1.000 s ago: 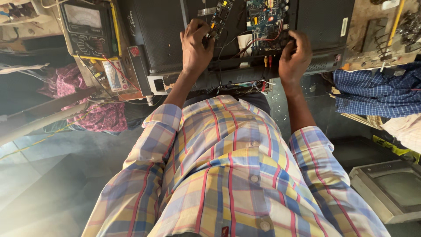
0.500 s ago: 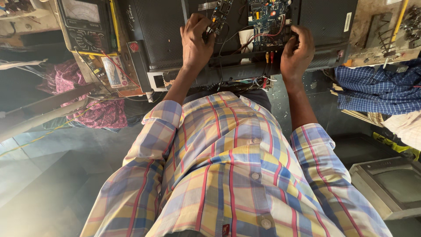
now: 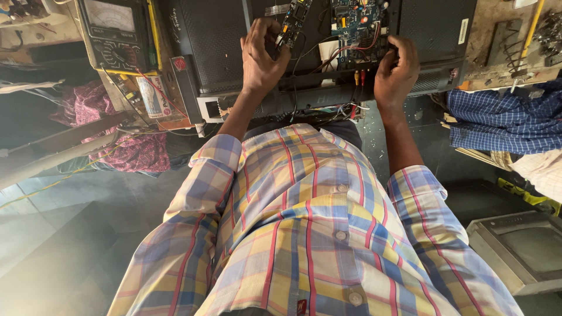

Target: The person works on the exposed circuit boards of a television lying on a repair bench, connecting test leads and probing the boards. They then use a soldering iron on the board components and finish by loosening screws with a screwdriver.

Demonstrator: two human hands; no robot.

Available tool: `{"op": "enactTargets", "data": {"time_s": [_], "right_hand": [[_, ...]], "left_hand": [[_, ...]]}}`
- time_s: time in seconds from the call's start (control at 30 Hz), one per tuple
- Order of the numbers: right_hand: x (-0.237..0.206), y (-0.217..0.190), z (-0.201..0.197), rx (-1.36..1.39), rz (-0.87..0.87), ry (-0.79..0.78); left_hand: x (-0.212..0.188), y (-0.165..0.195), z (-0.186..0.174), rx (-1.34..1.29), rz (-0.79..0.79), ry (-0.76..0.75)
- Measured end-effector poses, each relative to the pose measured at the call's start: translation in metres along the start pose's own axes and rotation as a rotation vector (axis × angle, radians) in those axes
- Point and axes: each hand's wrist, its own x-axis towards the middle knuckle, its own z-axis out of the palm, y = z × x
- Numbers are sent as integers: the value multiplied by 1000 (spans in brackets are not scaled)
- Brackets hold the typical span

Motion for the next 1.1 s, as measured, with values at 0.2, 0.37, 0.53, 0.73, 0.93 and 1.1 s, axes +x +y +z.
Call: {"op": "enactTargets", "data": {"time_s": [0.2, 0.37, 0.53, 0.73, 0.93, 1.1], "right_hand": [[1, -5, -3, -18, -18, 0], [1, -5, -1, -22, 27, 0], [-2, -1, -1, -18, 11, 4], [0, 1, 0, -6, 28, -2], [0, -1, 0, -29, 2, 4], [1, 0, 0, -25, 2, 12]], "left_hand": [[4, 8, -7, -135, -37, 24], [4, 5, -9, -107, 27, 33], [4, -4, -1, -128, -71, 37], [5, -9, 3, -154, -71, 45], [5, -7, 2, -124, 2, 82], [9, -6, 2, -161, 57, 101]]}}
